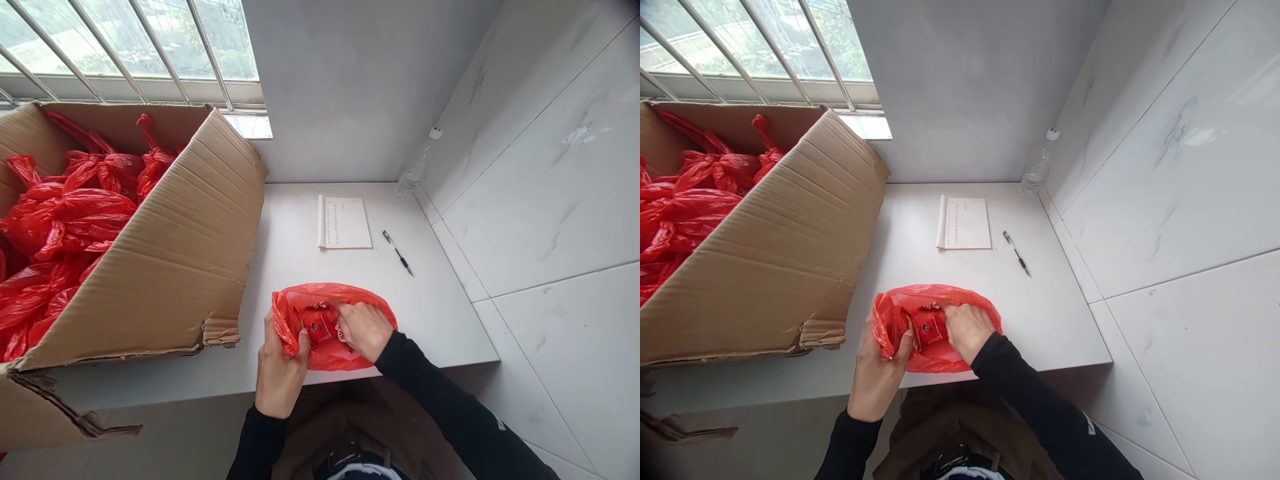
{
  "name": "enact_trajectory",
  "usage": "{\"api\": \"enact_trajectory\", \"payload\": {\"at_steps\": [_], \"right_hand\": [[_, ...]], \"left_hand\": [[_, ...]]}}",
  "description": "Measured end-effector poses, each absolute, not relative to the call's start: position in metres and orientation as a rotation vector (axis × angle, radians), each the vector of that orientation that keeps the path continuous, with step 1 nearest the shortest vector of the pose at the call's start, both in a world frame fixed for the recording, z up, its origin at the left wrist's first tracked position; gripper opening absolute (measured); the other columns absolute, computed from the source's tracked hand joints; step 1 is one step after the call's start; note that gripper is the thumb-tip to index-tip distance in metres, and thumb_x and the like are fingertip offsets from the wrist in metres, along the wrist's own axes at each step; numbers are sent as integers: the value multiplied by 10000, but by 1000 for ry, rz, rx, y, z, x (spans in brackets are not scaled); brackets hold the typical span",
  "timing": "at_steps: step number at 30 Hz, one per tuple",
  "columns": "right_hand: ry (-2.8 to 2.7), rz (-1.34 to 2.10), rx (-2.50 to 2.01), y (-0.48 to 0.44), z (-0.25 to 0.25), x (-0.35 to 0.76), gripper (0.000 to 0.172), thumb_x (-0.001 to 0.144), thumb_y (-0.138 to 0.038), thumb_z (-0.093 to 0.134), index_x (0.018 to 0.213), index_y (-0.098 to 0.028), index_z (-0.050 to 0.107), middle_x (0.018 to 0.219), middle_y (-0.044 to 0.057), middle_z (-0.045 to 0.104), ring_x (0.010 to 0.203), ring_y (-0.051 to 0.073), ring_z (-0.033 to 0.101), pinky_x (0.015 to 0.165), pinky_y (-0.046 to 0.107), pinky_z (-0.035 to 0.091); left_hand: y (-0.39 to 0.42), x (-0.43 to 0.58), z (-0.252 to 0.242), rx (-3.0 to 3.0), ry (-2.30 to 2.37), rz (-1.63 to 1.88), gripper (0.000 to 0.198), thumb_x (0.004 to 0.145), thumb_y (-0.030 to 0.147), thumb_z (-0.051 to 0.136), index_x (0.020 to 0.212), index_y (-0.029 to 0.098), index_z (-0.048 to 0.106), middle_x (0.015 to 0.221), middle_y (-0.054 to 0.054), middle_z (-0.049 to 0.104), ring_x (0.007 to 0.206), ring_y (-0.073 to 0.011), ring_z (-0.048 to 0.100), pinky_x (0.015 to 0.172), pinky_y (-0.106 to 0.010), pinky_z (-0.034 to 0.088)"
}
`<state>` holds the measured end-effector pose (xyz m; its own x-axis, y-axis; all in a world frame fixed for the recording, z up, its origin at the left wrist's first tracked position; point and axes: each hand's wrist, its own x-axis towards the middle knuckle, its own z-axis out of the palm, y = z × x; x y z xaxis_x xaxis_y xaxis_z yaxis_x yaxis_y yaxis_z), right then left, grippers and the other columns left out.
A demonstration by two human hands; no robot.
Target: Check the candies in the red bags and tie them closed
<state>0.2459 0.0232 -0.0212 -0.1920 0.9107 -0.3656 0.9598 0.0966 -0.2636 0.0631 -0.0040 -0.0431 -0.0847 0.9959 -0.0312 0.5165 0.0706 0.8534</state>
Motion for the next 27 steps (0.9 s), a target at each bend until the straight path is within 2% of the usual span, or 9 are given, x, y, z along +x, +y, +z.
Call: {"api": "enact_trajectory", "payload": {"at_steps": [3,8,15,21,23,25,27], "right_hand": [[2279,-710,1865,30,-25,241,450,910,-131,482,1336,-265,536,923,45,745,826,210,705,661,282,426],[2215,-616,1900,23,-19,249,284,945,-142,435,1160,-179,617,835,94,735,769,261,715,614,318,410],[2139,-540,1866,12,-9,268,280,964,-154,462,1203,-186,605,877,101,740,827,275,727,635,319,414],[2084,-552,1845,16,-20,271,308,914,-171,562,1219,-177,607,914,122,746,872,308,727,665,330,446],[2065,-541,1887,16,-20,272,232,930,-145,515,1125,-155,641,921,139,741,870,304,725,665,334,448],[2058,-535,1930,14,-16,274,227,949,-120,454,1055,-138,654,906,148,736,847,301,725,659,338,444],[2090,-550,1951,12,-13,273,263,958,-116,425,1114,-142,636,892,131,735,832,290,723,650,332,436]], "left_hand": [[-4,63,-42,1519,1685,916,347,902,316,578,1220,213,484,974,-41,701,808,-216,690,716,-324,511],[-3,66,-41,1516,1668,918,322,915,333,572,1206,225,485,1018,-42,701,853,-211,690,756,-320,518],[1,74,-40,1526,1586,867,452,920,373,556,1322,209,431,941,-42,707,793,-222,692,703,-324,530],[-2,74,-41,1528,1537,817,377,937,351,522,1285,216,465,908,-21,698,715,-186,667,638,-292,524],[-5,73,-40,1528,1537,839,346,946,348,513,1264,214,483,948,-30,695,750,-178,664,668,-286,528],[-8,71,-37,1528,1551,885,331,954,350,506,1254,207,502,1021,-53,686,845,-184,666,746,-293,533],[-12,69,-33,1529,1567,928,357,954,356,514,1278,205,508,1087,-73,672,933,-197,660,820,-307,530]]}}
